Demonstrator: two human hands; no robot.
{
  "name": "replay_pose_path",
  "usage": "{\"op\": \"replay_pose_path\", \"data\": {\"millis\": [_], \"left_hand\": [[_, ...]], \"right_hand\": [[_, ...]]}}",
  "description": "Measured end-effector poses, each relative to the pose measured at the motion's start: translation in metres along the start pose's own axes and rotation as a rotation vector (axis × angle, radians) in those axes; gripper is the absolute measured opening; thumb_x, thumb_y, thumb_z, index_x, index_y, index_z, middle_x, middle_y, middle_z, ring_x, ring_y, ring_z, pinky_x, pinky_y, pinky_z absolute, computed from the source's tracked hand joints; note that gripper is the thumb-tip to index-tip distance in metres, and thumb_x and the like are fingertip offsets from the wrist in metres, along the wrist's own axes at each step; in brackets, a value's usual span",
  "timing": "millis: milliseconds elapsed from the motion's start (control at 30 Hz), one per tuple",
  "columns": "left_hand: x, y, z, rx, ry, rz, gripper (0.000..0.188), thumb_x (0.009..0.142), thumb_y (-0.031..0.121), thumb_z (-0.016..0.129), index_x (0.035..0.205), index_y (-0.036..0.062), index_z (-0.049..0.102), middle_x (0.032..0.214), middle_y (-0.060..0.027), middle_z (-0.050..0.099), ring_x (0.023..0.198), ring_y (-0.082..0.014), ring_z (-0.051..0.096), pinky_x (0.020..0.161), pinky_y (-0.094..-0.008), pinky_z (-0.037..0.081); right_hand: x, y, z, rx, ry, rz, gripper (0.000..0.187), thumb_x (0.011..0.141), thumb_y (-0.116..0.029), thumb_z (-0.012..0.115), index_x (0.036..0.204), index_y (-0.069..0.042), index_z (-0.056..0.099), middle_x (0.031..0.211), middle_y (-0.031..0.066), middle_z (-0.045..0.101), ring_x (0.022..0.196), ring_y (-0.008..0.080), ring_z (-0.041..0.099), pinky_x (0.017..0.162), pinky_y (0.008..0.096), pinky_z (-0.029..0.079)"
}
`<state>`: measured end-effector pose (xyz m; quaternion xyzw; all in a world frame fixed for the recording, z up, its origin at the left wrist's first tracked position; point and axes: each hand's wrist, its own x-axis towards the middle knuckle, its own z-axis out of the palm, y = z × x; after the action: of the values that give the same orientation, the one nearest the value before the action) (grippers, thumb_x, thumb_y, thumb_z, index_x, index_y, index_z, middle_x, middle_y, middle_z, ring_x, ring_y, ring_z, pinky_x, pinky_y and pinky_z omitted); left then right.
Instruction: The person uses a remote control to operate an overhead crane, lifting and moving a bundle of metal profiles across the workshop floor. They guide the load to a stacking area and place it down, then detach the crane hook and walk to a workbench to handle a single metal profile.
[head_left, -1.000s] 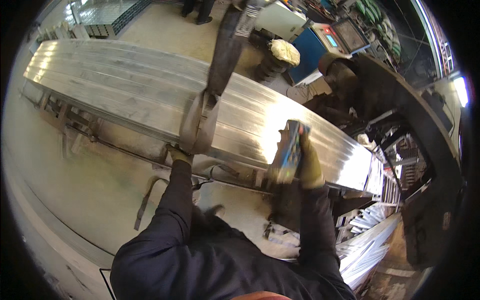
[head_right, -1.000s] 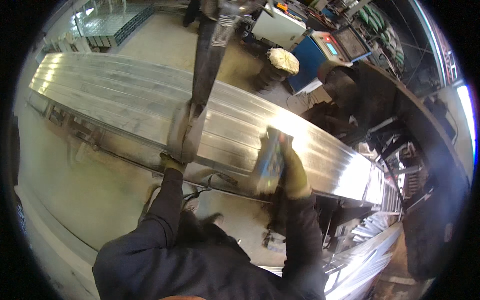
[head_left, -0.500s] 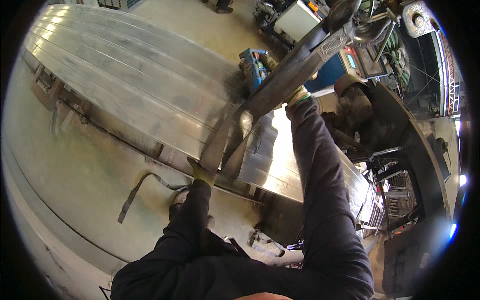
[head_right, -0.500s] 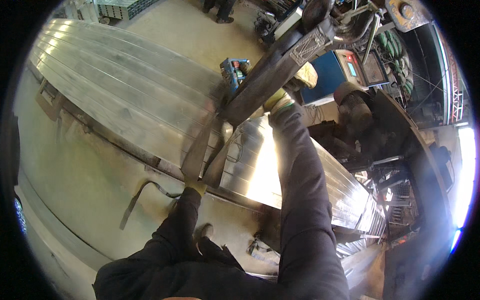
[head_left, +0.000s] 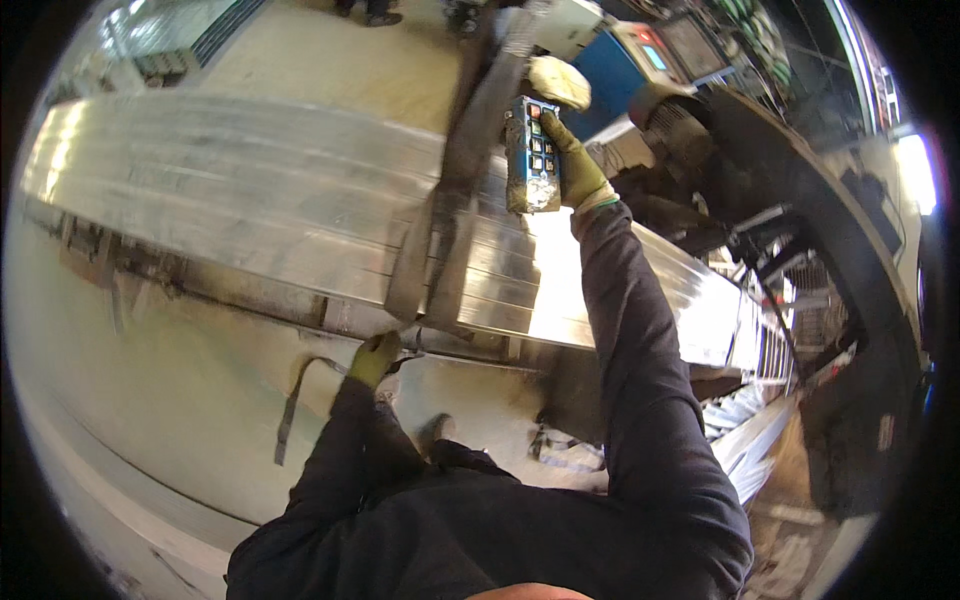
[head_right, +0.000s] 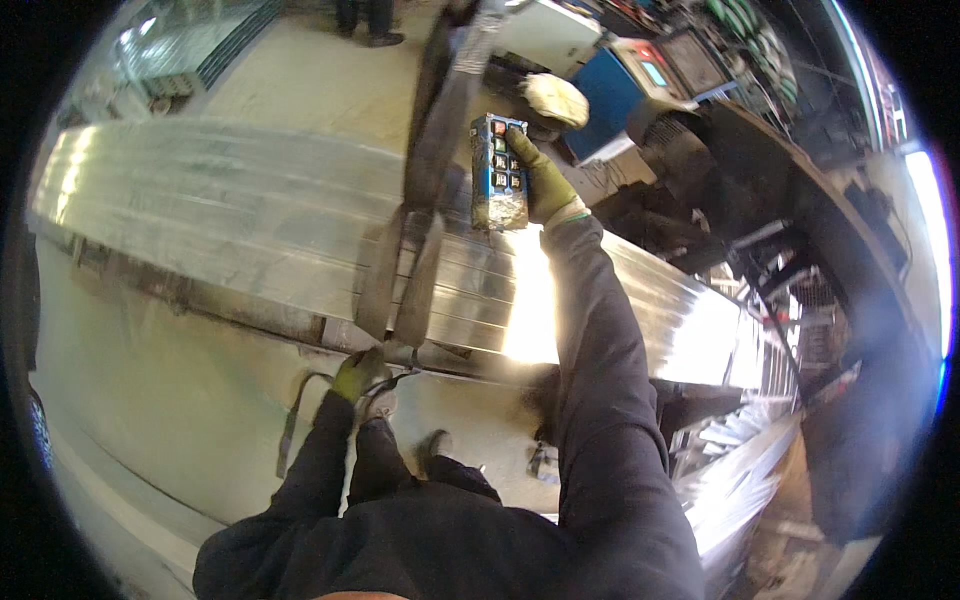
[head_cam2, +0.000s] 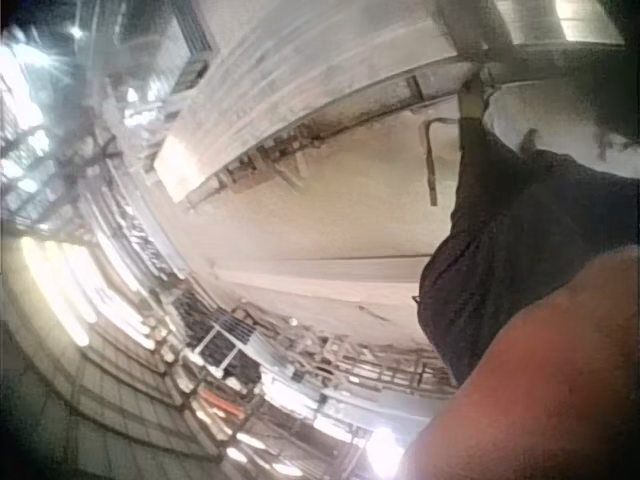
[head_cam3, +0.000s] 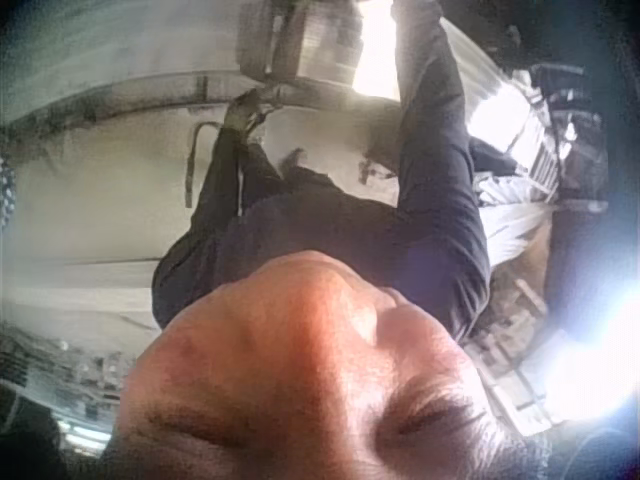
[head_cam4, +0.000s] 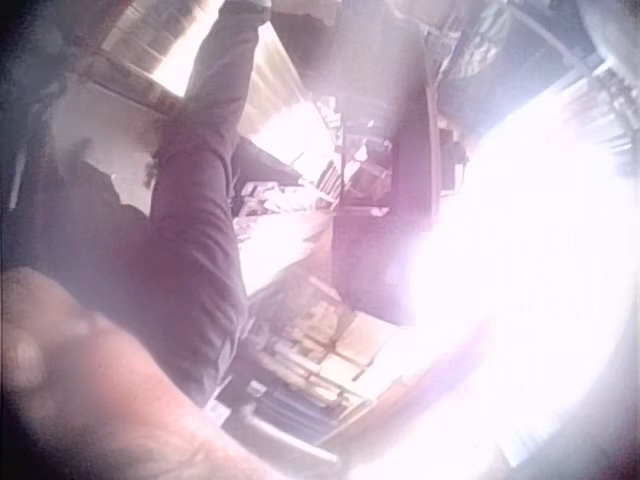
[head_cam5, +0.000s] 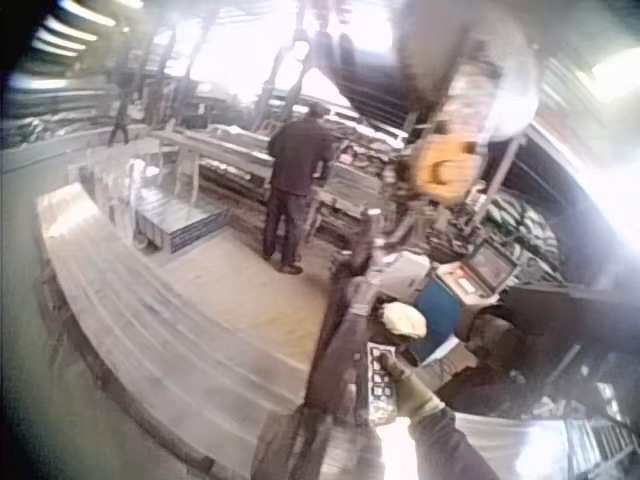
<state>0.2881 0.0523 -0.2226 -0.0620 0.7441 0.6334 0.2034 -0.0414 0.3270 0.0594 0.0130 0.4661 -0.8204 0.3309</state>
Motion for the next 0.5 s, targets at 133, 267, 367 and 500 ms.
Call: {"op": "replay_pose_path", "data": {"millis": [133, 267, 367, 500], "left_hand": [[-0.065, 0.145, -0.088, -0.094, 0.000, 0.032, 0.030, 0.101, 0.029, 0.069, 0.106, 0.0002, 0.076, 0.089, -0.0002, 0.072, 0.081, -0.0078, 0.062, 0.075, -0.0269, 0.052], [0.015, 0.279, -0.104, -0.191, 0.186, 0.613, 0.060, 0.094, 0.022, 0.079, 0.142, -0.0039, 0.051, 0.115, -0.0096, 0.071, 0.101, -0.0152, 0.068, 0.090, -0.0306, 0.056], [0.107, 0.327, -0.089, 0.078, 0.128, 0.674, 0.078, 0.090, 0.038, 0.083, 0.146, -0.0014, 0.046, 0.124, -0.0104, 0.069, 0.108, -0.0196, 0.066, 0.096, -0.0339, 0.054], [0.125, 0.310, -0.065, -0.006, 0.003, 0.351, 0.055, 0.089, 0.043, 0.083, 0.122, 0.0019, 0.067, 0.109, -0.0082, 0.073, 0.098, -0.0176, 0.067, 0.090, -0.0325, 0.055]], "right_hand": [[-0.082, 0.003, 0.006, -0.027, 0.072, -0.300, 0.047, 0.102, -0.051, 0.063, 0.120, -0.008, 0.067, 0.098, 0.0063, 0.075, 0.080, 0.0168, 0.074, 0.072, 0.0339, 0.064], [-0.168, 0.058, 0.022, 0.002, 0.161, -0.360, 0.071, 0.096, -0.068, 0.060, 0.134, -0.008, 0.063, 0.110, 0.0076, 0.073, 0.094, 0.0203, 0.072, 0.082, 0.0357, 0.063], [-0.226, 0.116, 0.039, 0.008, 0.267, -0.398, 0.073, 0.096, -0.069, 0.060, 0.137, -0.009, 0.061, 0.106, 0.0047, 0.070, 0.091, 0.0192, 0.068, 0.081, 0.0322, 0.058], [-0.288, 0.179, 0.064, 0.224, 0.314, -0.378, 0.065, 0.105, -0.065, 0.045, 0.133, -0.009, 0.063, 0.107, 0.0045, 0.070, 0.091, 0.0149, 0.066, 0.078, 0.0314, 0.056]]}}
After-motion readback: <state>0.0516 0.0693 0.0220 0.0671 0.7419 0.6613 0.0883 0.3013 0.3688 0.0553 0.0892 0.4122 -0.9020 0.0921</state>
